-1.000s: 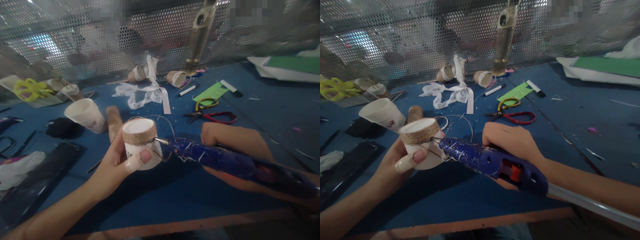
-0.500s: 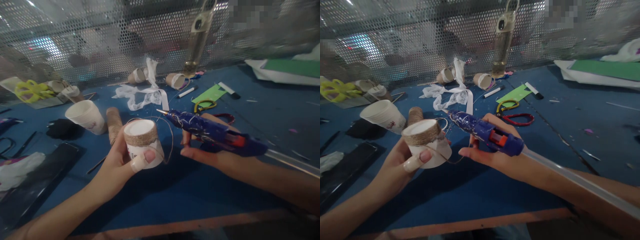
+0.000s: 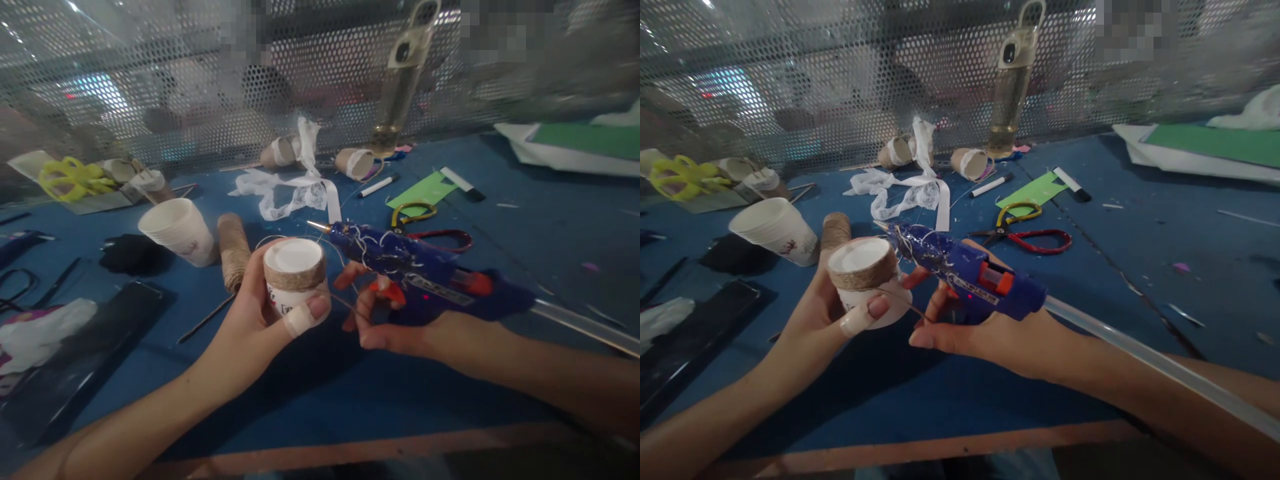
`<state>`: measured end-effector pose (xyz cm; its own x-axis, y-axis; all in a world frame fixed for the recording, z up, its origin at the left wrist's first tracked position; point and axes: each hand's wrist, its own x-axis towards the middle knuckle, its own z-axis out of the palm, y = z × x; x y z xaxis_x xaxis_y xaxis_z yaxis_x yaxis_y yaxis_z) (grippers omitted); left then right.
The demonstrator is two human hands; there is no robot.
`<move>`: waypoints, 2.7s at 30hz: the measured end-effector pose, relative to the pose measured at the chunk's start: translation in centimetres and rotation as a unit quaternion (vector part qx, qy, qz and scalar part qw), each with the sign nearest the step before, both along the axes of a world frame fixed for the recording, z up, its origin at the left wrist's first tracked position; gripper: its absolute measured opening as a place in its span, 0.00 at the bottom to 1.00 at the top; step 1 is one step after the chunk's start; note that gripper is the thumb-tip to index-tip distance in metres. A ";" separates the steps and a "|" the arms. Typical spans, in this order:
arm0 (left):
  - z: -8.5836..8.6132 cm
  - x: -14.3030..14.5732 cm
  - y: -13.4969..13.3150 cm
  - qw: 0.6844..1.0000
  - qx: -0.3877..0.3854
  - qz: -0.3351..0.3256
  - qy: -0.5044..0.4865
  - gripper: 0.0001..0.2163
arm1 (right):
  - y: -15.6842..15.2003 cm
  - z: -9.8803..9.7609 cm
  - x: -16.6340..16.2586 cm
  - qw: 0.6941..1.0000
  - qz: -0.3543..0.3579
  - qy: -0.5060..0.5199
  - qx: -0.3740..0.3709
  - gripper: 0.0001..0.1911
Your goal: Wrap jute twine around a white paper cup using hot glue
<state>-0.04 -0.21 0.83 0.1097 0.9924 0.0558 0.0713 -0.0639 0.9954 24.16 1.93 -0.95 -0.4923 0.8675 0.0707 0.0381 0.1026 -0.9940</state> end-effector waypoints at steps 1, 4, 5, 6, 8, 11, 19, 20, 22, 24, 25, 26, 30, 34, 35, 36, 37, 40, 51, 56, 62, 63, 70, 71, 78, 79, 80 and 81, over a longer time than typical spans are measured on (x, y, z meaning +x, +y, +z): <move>0.0 0.0 0.0 1.000 0.002 0.000 0.005 0.33 | 0.0 0.1 0.1 1.000 -0.013 -0.010 0.010 0.22; 0.1 -0.1 0.0 1.000 0.008 0.000 0.026 0.31 | -0.1 0.4 0.2 0.996 -0.070 -0.039 0.044 0.17; 0.2 -0.1 0.0 1.000 0.008 -0.001 0.029 0.31 | -0.1 0.5 0.2 0.994 -0.085 -0.048 0.055 0.14; 0.2 -0.2 0.0 1.000 0.006 -0.002 0.029 0.31 | 0.0 0.5 0.1 0.992 -0.096 -0.048 0.064 0.13; 0.3 -0.2 0.0 1.000 0.003 -0.008 0.027 0.31 | 0.1 0.7 0.0 0.990 -0.113 -0.025 0.075 0.13; 0.2 -0.2 0.0 1.000 0.000 -0.014 0.027 0.31 | 0.6 1.2 -0.1 0.989 -0.111 -0.005 0.093 0.12; 0.1 -0.3 -0.1 1.000 -0.003 -0.020 0.019 0.29 | 0.7 2.0 -0.2 0.991 -0.112 0.011 0.072 0.14; 0.1 -0.4 -0.1 1.000 -0.002 -0.021 0.018 0.29 | 0.7 2.0 -0.2 0.991 -0.110 0.007 0.074 0.14; 0.1 -0.4 -0.1 1.000 0.002 -0.025 0.016 0.28 | 0.7 2.0 -0.2 0.991 -0.106 -0.009 0.084 0.13; 0.2 -0.4 0.0 1.000 0.004 -0.026 0.018 0.28 | 0.8 2.1 -0.2 0.990 -0.109 -0.013 0.088 0.14; 0.2 -0.3 0.0 0.999 0.004 -0.026 0.018 0.28 | 0.8 2.2 -0.3 0.990 -0.112 -0.009 0.087 0.14; 0.3 -0.3 0.0 1.000 0.004 -0.025 0.017 0.28 | 0.8 2.3 -0.3 0.990 -0.111 -0.006 0.085 0.15; 0.3 -0.3 0.0 0.999 0.004 -0.031 0.013 0.28 | 0.7 2.8 -0.3 0.990 -0.107 -0.016 0.086 0.16; 0.3 -0.5 0.0 0.999 0.012 -0.032 0.025 0.28 | 0.8 2.9 -0.1 0.989 -0.109 -0.032 0.095 0.15; 0.3 -0.6 0.0 0.999 0.010 -0.033 0.025 0.28 | 0.8 2.9 0.0 0.990 -0.104 -0.038 0.092 0.15; 0.3 -0.6 0.1 0.999 0.006 -0.034 0.021 0.28 | 0.8 2.8 0.1 0.990 -0.102 -0.043 0.087 0.15; 0.2 -0.5 0.1 0.999 -0.001 -0.036 0.015 0.28 | 0.8 2.7 0.2 0.991 -0.101 -0.045 0.078 0.15; 0.1 -0.4 0.0 0.998 -0.035 -0.041 -0.022 0.29 | 0.8 2.4 0.3 0.993 -0.110 -0.032 0.035 0.16; -0.6 -0.8 0.0 0.989 -0.092 -0.070 -0.091 0.28 | 1.0 1.4 0.2 0.994 -0.101 -0.007 -0.042 0.17; -0.6 -0.7 0.0 0.989 -0.095 -0.075 -0.090 0.28 | 1.0 1.4 0.0 0.994 -0.087 0.014 -0.059 0.16; 0.1 -0.1 -0.4 0.987 -0.118 -0.063 -0.092 0.31 | 1.1 1.3 -0.1 0.994 -0.091 0.023 -0.063 0.15; 0.2 -0.1 -0.4 0.987 -0.125 -0.059 -0.086 0.31 | 1.1 1.4 -0.2 0.993 -0.093 0.030 -0.067 0.15; -0.2 -0.7 -0.2 0.982 -0.131 -0.107 -0.084 0.32 | 1.0 1.9 -0.3 0.995 -0.086 0.012 -0.050 0.15; -0.2 -0.7 -0.2 0.982 -0.130 -0.110 -0.083 0.31 | 1.0 1.8 -0.2 0.995 -0.083 0.006 -0.048 0.15; 0.3 -0.1 -0.6 0.981 -0.160 -0.081 -0.072 0.34 | 1.0 2.0 -0.4 0.995 -0.082 0.022 -0.051 0.18; 0.4 0.0 -0.6 0.981 -0.161 -0.082 -0.072 0.34 | 0.9 2.2 -0.4 0.995 -0.079 0.024 -0.055 0.17; 0.5 0.1 -0.7 0.981 -0.162 -0.083 -0.073 0.34 | 0.9 2.3 -0.5 0.995 -0.078 0.023 -0.060 0.17; 0.5 0.1 -0.6 0.980 -0.163 -0.086 -0.076 0.34 | 0.8 2.4 -0.5 0.995 -0.077 0.021 -0.062 0.17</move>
